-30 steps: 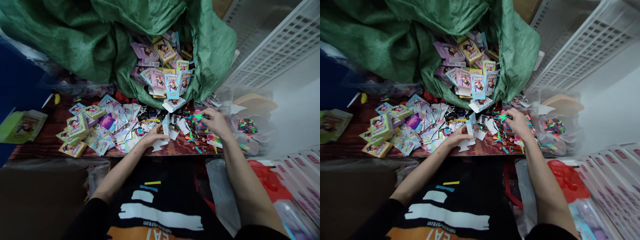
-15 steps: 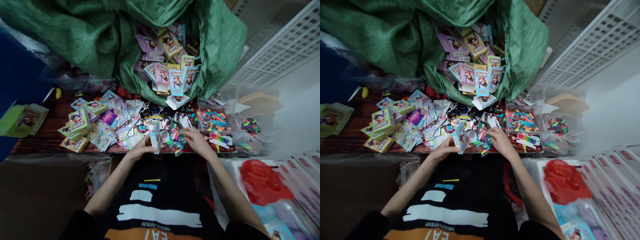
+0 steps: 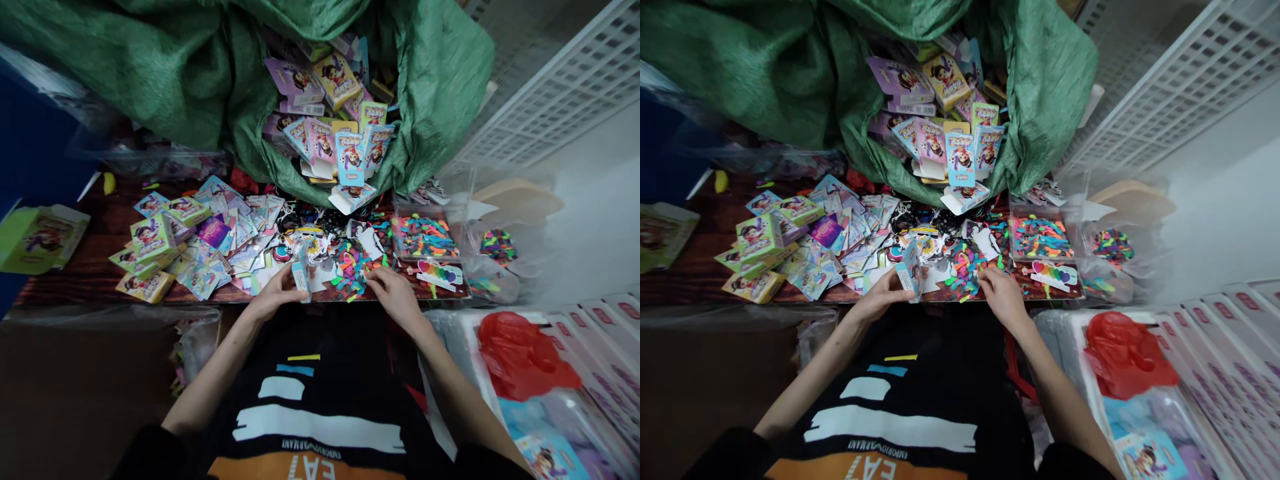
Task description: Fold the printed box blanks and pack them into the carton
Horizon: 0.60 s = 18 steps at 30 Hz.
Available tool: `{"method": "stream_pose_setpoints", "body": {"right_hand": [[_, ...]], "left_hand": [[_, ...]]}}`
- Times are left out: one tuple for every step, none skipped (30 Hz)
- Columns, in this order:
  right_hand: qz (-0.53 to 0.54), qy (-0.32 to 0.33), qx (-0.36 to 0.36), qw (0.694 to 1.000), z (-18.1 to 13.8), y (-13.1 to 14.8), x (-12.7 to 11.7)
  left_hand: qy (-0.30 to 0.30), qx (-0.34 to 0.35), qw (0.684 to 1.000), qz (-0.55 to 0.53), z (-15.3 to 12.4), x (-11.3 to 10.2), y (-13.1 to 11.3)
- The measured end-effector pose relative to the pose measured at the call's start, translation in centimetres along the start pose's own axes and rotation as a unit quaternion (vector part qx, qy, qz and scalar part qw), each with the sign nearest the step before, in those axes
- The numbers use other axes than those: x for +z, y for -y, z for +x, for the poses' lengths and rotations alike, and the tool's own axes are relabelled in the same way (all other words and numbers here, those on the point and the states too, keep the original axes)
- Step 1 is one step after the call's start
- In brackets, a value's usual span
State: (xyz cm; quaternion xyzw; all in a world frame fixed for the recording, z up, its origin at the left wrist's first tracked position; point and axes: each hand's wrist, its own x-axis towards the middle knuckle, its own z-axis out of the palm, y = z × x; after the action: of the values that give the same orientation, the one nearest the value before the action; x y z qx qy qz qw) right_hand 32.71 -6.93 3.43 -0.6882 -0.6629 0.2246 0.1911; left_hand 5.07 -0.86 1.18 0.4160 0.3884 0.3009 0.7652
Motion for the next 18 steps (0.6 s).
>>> {"method": "stream_pose_setpoints", "body": {"right_hand": [[-0.007,-0.015,0.002,1.0,0.2,0.1,0.3],[-0.017,-0.028,0.004,0.999,0.4,0.2,0.6],[-0.03,-0.037,0.005,0.999,0.8,0.3,0.9],[-0.04,-0.04,0.007,0.998,1.3,0.4,1.2],[-0.045,-0.042,0.01,0.998,1.8,0.5,1.3],[-0.038,-0.045,0.013,0.998,2.3,0.5,1.4],[-0.014,-0.055,0.015,0.998,2.8,0.5,1.3],[0.026,-0.07,0.018,0.997,3.2,0.4,1.1],[0.081,-0.088,0.026,0.992,3.6,0.4,0.8],[0.149,-0.101,0.042,0.983,4.0,0.4,0.5],[0.225,-0.103,0.067,0.967,4.3,0.5,0.1],[0.303,-0.093,0.1,0.943,4.5,0.6,-0.3],[0.375,-0.075,0.136,0.914,4.7,0.8,-0.7],[0.436,-0.056,0.169,0.882,4.8,1.0,-1.1],[0.486,-0.042,0.194,0.851,4.9,1.3,-1.3],[0.524,-0.033,0.209,0.825,5.1,1.6,-1.6],[0.552,-0.029,0.215,0.805,5.2,1.9,-1.7],[0.571,-0.027,0.214,0.792,5.3,2.2,-1.9]], "left_hand": [[0.002,0.001,1.0,-0.001,0.0,0.1,0.0],[0.007,0.002,1.0,-0.001,0.0,0.2,0.0],[0.011,0.004,1.0,-0.002,0.1,0.3,-0.1],[0.013,0.007,1.0,-0.002,0.0,0.4,-0.3],[0.014,0.009,1.0,-0.002,0.0,0.5,-0.4],[0.014,0.01,1.0,-0.001,-0.1,0.5,-0.6],[0.012,0.011,1.0,0.0,-0.2,0.4,-0.8],[0.008,0.012,1.0,0.002,-0.4,0.3,-0.9],[0.004,0.012,1.0,0.006,-0.5,0.2,-1.1],[0.0,0.012,1.0,0.015,-0.7,0.1,-1.2],[-0.006,0.013,1.0,0.027,-0.8,0.0,-1.3],[-0.013,0.015,0.999,0.044,-0.9,-0.1,-1.3],[-0.019,0.019,0.997,0.066,-0.9,-0.2,-1.3],[-0.024,0.025,0.995,0.093,-0.9,-0.2,-1.3],[-0.031,0.033,0.991,0.125,-0.8,-0.2,-1.3],[-0.039,0.042,0.985,0.161,-0.8,-0.1,-1.2],[-0.05,0.05,0.976,0.204,-0.7,-0.1,-1.1],[-0.062,0.059,0.964,0.25,-0.7,0.0,-1.0]]}}
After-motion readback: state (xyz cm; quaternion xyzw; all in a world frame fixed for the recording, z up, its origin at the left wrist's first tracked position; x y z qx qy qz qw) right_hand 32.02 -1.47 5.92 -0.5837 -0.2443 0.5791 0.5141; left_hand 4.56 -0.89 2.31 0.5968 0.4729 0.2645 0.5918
